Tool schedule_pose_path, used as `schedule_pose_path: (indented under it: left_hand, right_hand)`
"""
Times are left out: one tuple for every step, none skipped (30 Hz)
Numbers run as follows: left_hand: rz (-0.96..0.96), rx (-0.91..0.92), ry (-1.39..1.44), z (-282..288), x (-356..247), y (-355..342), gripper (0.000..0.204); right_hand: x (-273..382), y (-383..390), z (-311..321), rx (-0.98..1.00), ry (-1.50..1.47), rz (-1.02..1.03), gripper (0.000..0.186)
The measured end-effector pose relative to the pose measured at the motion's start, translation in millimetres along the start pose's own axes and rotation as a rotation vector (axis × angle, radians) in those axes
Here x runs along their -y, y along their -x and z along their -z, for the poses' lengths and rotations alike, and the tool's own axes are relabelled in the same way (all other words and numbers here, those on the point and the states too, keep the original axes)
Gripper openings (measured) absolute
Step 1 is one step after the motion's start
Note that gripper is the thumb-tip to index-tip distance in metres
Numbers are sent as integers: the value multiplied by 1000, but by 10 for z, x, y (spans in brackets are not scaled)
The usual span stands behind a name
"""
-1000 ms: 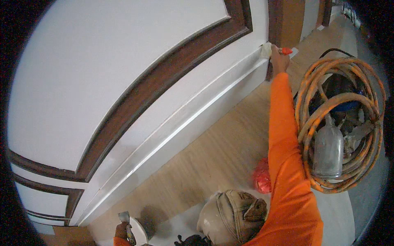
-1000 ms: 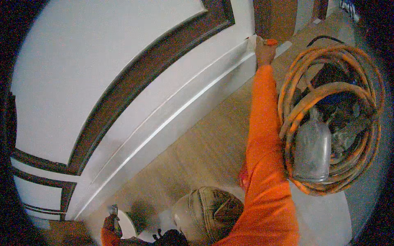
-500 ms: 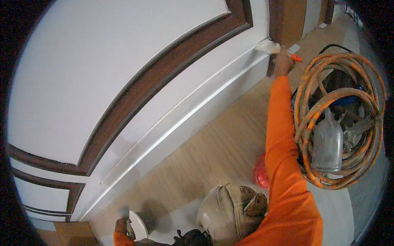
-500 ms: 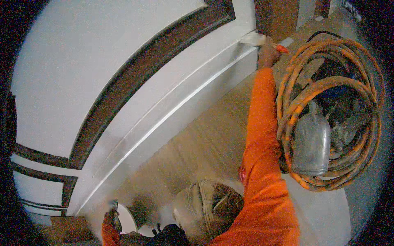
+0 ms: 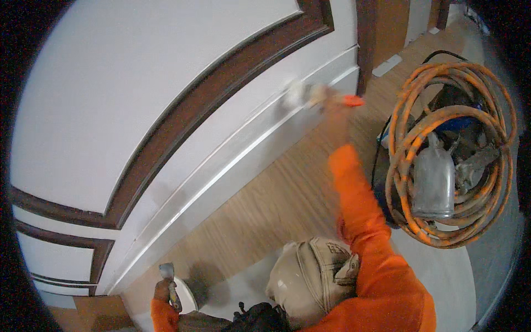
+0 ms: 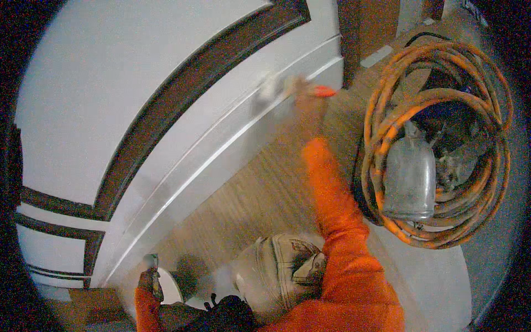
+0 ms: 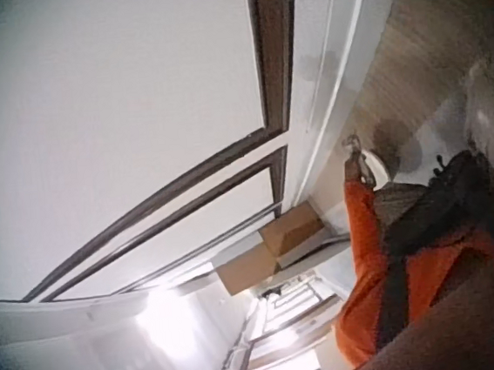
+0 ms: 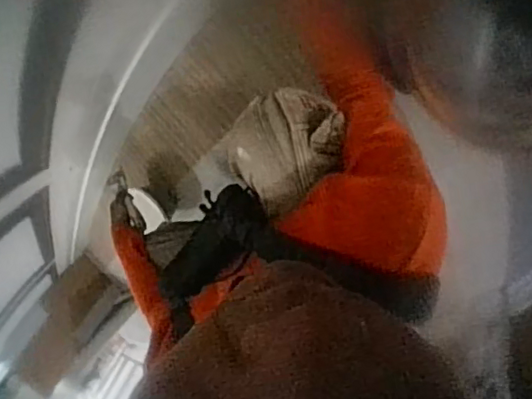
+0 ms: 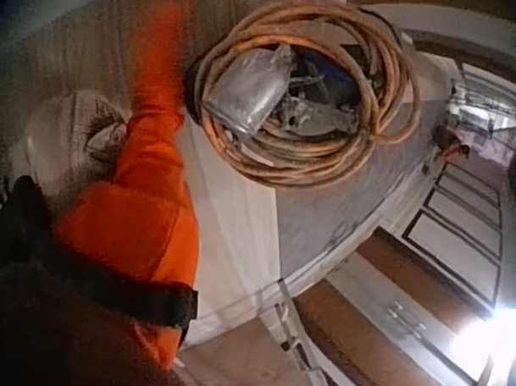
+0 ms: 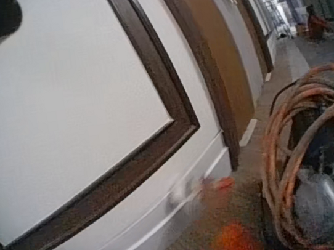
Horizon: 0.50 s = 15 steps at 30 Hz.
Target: The person uses a paintbrush to apply white paint from a bucket onto a low wall trim, while also using a scraper to smooth the surface or remove debris.
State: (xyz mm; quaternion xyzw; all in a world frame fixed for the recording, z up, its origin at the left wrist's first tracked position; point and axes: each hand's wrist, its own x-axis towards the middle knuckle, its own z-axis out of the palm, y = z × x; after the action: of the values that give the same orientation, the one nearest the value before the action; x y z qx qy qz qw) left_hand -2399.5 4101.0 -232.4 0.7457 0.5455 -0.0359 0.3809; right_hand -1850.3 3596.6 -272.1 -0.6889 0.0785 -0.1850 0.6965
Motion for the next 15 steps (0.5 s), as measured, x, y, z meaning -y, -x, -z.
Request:
schedule_pose_path:
  left_hand:
    - [-35,-3,47,56,79,59,32]
    - [-17,-15,9,102,132,81,30]
    - [-48,34,88,150,182,131,28]
    - [-25,71,81,195,203,155,24]
    - [-28,135,88,225,210,203,22]
    - [-16,95,81,243,189,223,19]
    - [-27,78,85,243,158,284,18]
    - [11,100,85,215,85,291,16]
    - [-44,89,74,166,14,317,14]
    - [-36,99,47,133,-99,342,12]
    - [10,30,-6,69,-189,382,15]
    - [-86,37,-117,17,-283,426,18]
    - [-146,-40,-257,-70,-363,456,29]
    - [-295,-49,-307,-113,-431,501,32]
    - [-277,-74,-311,-153,-483,527,34]
  right_hand:
    - [-4,-290,173,-107,10,18,24]
    - [-18,-566,295,-213,23,34,24]
    - [-74,-791,332,-339,-8,86,24]
    - [-119,-993,354,-336,-127,227,25]
    - [-169,-1128,322,-356,-290,446,26]
    - [-229,-1129,234,-312,-208,443,26]
    - [-299,-1021,104,-276,-133,484,25]
    - [-308,-899,18,-247,-33,448,24]
    - [-317,-664,-76,-207,5,617,23]
    - [-362,-301,-193,-154,75,602,23]
    - [-370,80,-313,-114,89,726,23]
    - [-364,484,-459,-23,110,759,24]
    - [-350,855,-581,63,125,792,25]
    - [-323,1179,-696,231,94,800,26]
    - [-291,1442,-801,456,50,786,24]
